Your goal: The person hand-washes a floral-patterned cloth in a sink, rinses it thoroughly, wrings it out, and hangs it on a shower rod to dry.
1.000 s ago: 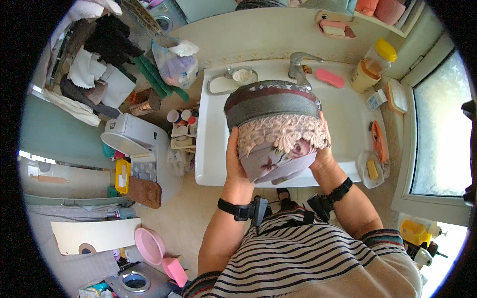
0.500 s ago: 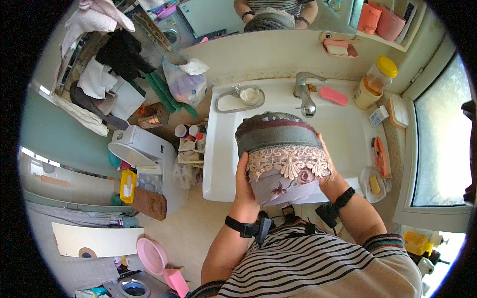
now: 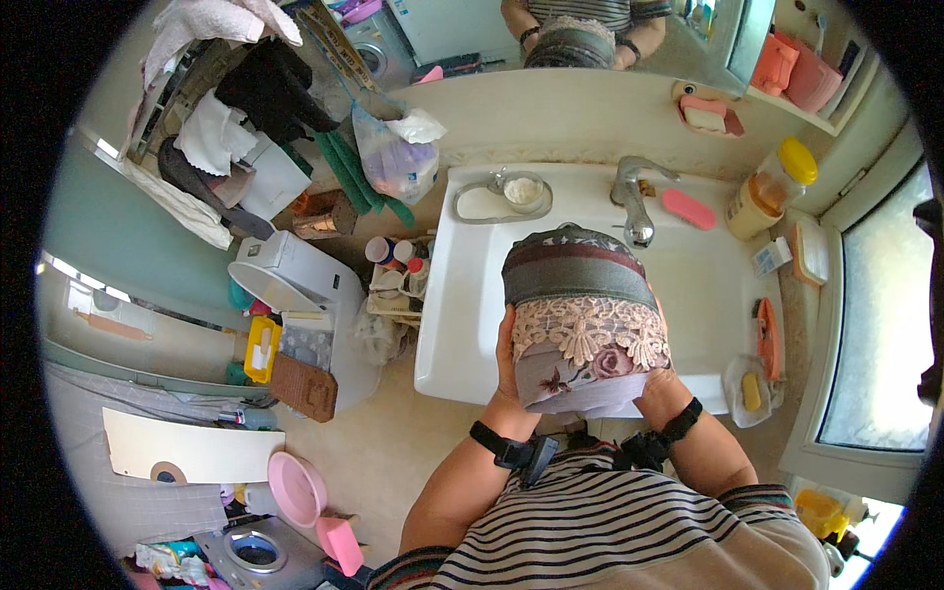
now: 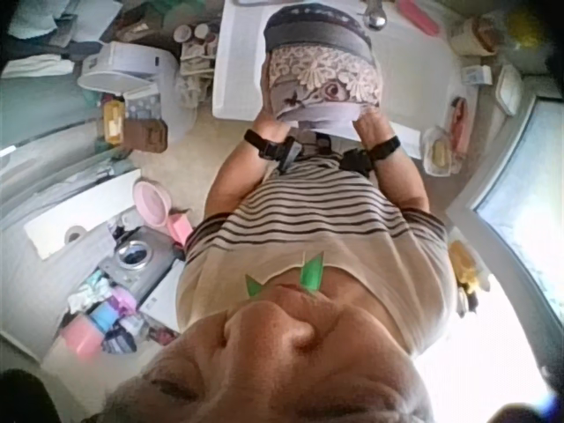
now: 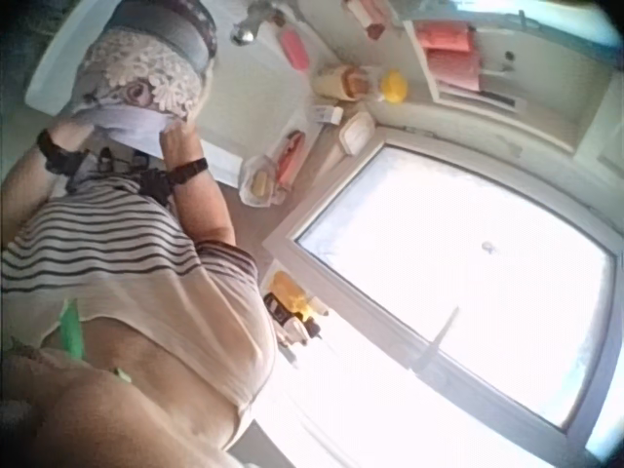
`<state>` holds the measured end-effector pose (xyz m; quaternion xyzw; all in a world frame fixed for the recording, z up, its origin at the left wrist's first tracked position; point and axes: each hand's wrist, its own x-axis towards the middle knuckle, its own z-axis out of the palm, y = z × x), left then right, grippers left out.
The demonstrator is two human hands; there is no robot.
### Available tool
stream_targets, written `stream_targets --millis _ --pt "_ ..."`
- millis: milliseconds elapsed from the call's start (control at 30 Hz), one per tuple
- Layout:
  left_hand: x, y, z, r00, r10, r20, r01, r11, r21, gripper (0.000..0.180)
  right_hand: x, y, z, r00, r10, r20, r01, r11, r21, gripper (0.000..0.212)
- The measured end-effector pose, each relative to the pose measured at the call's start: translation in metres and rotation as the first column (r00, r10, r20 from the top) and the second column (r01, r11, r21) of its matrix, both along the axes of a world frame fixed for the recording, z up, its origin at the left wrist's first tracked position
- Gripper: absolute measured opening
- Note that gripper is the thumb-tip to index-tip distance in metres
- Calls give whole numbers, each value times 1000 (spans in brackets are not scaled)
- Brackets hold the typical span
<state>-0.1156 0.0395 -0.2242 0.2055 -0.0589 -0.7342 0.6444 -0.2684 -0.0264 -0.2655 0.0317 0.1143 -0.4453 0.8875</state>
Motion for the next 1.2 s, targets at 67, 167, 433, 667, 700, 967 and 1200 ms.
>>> stream_targets --millis 67,167,433,667,700,967,1200 --pt "0 -2 -3 1000 29 7 -28 999 -29 64 4 2 9 999 -30 -21 30 1000 -4 51" --pt "1 -1 -4 1000 14 12 -14 1000 4 63 8 7 26 982 -2 -189 10 999 46 54" --pt "1 -5 -4 983 -33 -179 37 999 17 63 9 18 37 921 3 -390 -5 1000 -4 57" --pt "0 -11 -18 959 -79 -273 76 997 -20 65 -3 31 16 903 22 -429 -33 999 -19 57" --pt "0 -12 -19 944 -109 -312 88 993 -78 65 -5 33 14 901 26 -434 -38 999 -19 57" --pt "5 -15 -20 974 -86 -210 98 994 48 58 -13 41 8 889 38 -456 -68 996 -51 58" --pt "22 -13 -17 1000 -28 -10 28 999 -29 53 -35 43 0 867 11 -499 -59 995 -81 58"
